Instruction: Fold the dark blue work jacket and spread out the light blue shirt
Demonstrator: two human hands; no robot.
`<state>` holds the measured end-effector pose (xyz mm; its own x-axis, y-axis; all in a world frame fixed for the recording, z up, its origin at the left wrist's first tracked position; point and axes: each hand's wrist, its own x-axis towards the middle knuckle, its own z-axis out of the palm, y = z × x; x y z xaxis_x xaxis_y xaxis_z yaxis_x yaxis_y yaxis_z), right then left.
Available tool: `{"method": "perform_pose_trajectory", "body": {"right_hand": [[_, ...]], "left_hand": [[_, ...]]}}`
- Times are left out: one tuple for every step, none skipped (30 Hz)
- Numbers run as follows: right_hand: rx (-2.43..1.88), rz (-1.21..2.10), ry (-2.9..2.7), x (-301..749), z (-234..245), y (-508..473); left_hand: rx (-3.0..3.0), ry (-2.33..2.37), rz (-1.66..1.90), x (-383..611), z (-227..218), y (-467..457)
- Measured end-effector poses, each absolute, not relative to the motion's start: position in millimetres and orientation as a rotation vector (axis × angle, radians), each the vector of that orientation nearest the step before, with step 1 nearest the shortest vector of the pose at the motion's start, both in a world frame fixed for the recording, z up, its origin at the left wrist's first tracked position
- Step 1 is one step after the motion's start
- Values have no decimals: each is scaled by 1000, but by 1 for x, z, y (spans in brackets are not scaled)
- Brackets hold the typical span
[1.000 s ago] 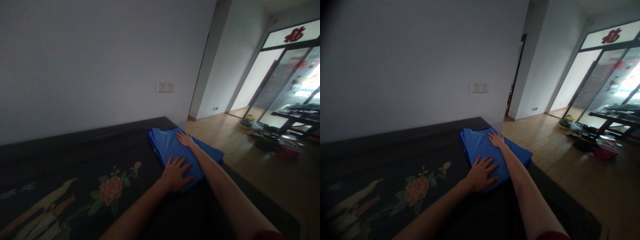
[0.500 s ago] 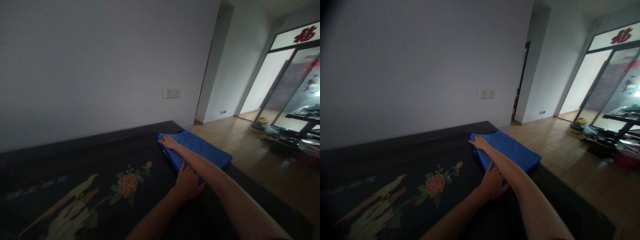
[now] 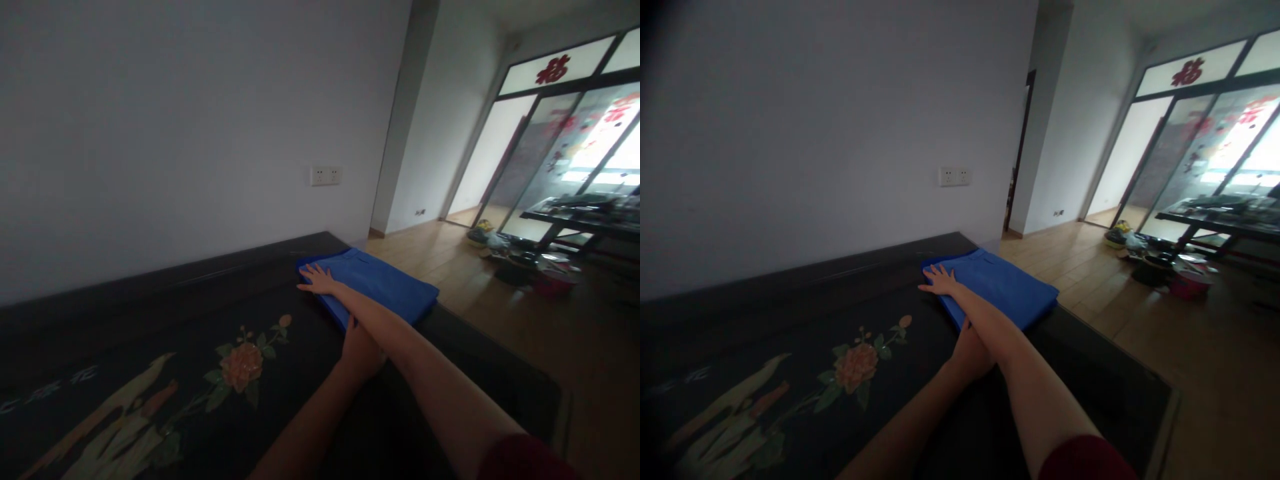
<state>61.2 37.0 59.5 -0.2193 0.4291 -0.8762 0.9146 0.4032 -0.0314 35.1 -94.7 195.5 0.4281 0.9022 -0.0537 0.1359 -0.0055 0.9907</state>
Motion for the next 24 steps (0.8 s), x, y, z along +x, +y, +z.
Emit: {"method": "perform_pose_trajectory", "body": {"right_hand": [[1188,-722,1839,60,66,42],[1225,-705,1868,61,74,49],[1271,-676,1901,64,85,55],[1321,-636,1932,70,98,62],[1373,-589,1956,80,113,68],[1420,-540,1967,92,130,74],[1464,-487,1965,107,148,79],[1505,-435,1948,124,167,83],[1539,-385,1920,141,185,85],[1571,-334,1884,159,202,85],[1594,-291,1844,175,217,84],[1605,-259,1804,190,229,81],[1609,-238,1766,203,240,78],[1608,-226,1730,214,247,73],[1605,-221,1696,223,252,68],[1604,-218,1665,231,254,63],[1604,-219,1636,237,254,59],[1606,-222,1610,242,253,54],[1608,-226,1589,247,251,51],[1610,-231,1570,252,248,48],[1612,-236,1556,256,245,45],[1616,-238,1546,261,242,44],[1622,-235,1536,266,239,43],[1629,-231,1528,271,236,42]], "left_hand": [[1448,981,809,34,195,-95],[1425,982,829,33,194,-96],[1387,984,849,32,194,-95],[1330,990,870,30,194,-95],[1257,1000,895,29,194,-93],[1177,1018,920,26,193,-91],[1107,1041,939,24,192,-88],[1062,1073,948,22,189,-84],[1056,1112,947,20,185,-80],[1088,1152,932,17,179,-75],[1142,1193,901,15,171,-70],[1199,1236,860,13,161,-64],[1244,1276,814,11,150,-58],[1268,1316,765,9,137,-52],[1269,1355,714,8,125,-47],[1253,1389,661,6,112,-42],[1226,1410,604,5,100,-38],[1193,1413,543,4,90,-35],[1159,1401,484,4,82,-34],[1128,1380,434,4,76,-34],[1104,1357,398,5,72,-35],[1086,1339,379,6,70,-37],[1076,1336,377,7,69,-40],[1070,1343,387,8,69,-43]]}}
